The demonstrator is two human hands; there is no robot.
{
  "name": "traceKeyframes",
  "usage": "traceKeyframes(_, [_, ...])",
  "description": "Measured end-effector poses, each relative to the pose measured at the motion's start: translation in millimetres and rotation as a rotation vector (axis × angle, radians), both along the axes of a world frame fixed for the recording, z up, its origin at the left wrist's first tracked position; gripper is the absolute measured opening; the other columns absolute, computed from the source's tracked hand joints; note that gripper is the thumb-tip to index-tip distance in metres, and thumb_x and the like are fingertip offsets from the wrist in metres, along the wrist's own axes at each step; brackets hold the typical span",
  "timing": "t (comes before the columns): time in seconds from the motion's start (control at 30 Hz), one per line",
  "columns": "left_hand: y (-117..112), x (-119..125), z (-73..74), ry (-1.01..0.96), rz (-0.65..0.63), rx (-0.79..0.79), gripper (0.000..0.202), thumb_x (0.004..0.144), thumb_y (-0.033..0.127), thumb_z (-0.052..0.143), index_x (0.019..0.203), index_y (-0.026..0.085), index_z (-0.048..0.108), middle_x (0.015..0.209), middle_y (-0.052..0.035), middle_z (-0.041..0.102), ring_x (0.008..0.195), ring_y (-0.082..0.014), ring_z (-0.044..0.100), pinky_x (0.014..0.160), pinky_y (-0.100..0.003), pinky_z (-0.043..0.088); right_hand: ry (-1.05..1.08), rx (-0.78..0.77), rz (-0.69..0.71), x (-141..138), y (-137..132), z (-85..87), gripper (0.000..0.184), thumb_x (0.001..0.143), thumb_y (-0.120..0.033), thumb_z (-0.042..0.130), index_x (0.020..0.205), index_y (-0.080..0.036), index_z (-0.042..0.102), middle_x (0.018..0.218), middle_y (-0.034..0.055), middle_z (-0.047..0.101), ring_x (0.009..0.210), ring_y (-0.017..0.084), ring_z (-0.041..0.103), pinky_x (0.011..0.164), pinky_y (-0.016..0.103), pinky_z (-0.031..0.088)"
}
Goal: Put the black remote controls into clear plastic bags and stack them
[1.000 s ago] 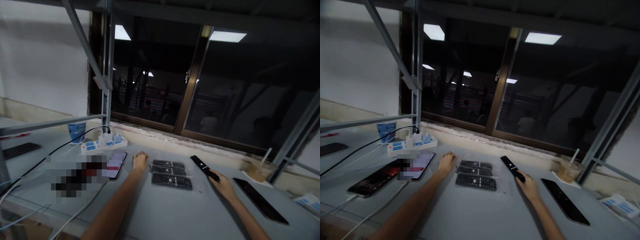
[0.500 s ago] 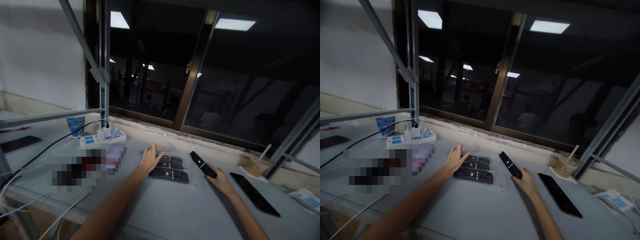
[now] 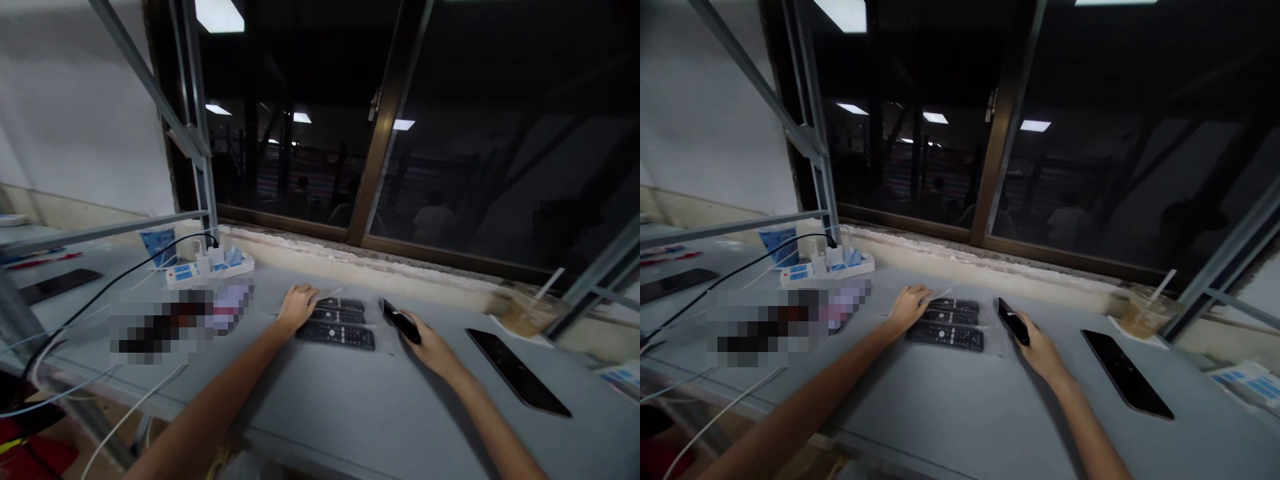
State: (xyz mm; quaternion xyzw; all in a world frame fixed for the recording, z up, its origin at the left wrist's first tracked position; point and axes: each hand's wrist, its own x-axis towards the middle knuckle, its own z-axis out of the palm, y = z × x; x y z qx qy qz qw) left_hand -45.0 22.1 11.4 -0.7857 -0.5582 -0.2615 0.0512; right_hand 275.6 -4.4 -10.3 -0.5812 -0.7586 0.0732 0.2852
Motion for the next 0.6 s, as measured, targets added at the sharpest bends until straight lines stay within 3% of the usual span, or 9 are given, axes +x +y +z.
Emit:
traceKeyframes(0.13, [0.2,-0.1,0.1,0.005,-0.033,-0.031,0.03,0.081,0.011,0.043,0.104,0.022,0.06,0.099,-0.0028,0.061,0.095,-0.0156,0.054,0.084,-0.029,0.037,-0.084,0.013,-0.066,-3.1,-1.6,1.2,0.043,0.082,-0.033,0.041,0.125,-0.027,0.047,0.11,0.006,0.063,0.101,0.025,0.058,0.079,0.033,0.044])
traceKeyframes(0.33, [0.4,0.4,-1.3,-0.058,-0.077,0.015,0.028,0.078,0.006,0.044,0.095,0.021,0.06,0.098,-0.0014,0.062,0.096,-0.0158,0.054,0.085,-0.029,0.035,-0.174,-0.024,-0.256,-8.4,-8.2,16.0,0.046,0.084,-0.042,0.036,0.127,-0.03,0.045,0.104,0.005,0.066,0.084,0.027,0.064,0.064,0.034,0.047])
traceKeyframes(0.47, [-0.7,0.6,0.6,-0.064,-0.074,0.02,0.021,0.079,0.01,0.047,0.09,0.022,0.06,0.097,-0.0002,0.063,0.094,-0.0149,0.055,0.084,-0.029,0.034,-0.105,0.109,-0.287,-11.2,-14.2,26.1,0.049,0.082,-0.032,0.04,0.132,-0.03,0.039,0.108,0.0033,0.064,0.083,0.025,0.064,0.062,0.03,0.046])
traceKeyframes(0.6, [-5.3,2.4,3.6,-0.04,-0.076,0.068,0.017,0.08,0.029,0.054,0.094,0.022,0.061,0.096,-0.0011,0.062,0.093,-0.0158,0.054,0.085,-0.03,0.033,-0.011,0.273,-0.157,-15.4,-18.6,31.9,0.056,0.074,-0.015,0.041,0.129,-0.029,0.044,0.12,0.0006,0.057,0.099,0.021,0.058,0.068,0.025,0.047])
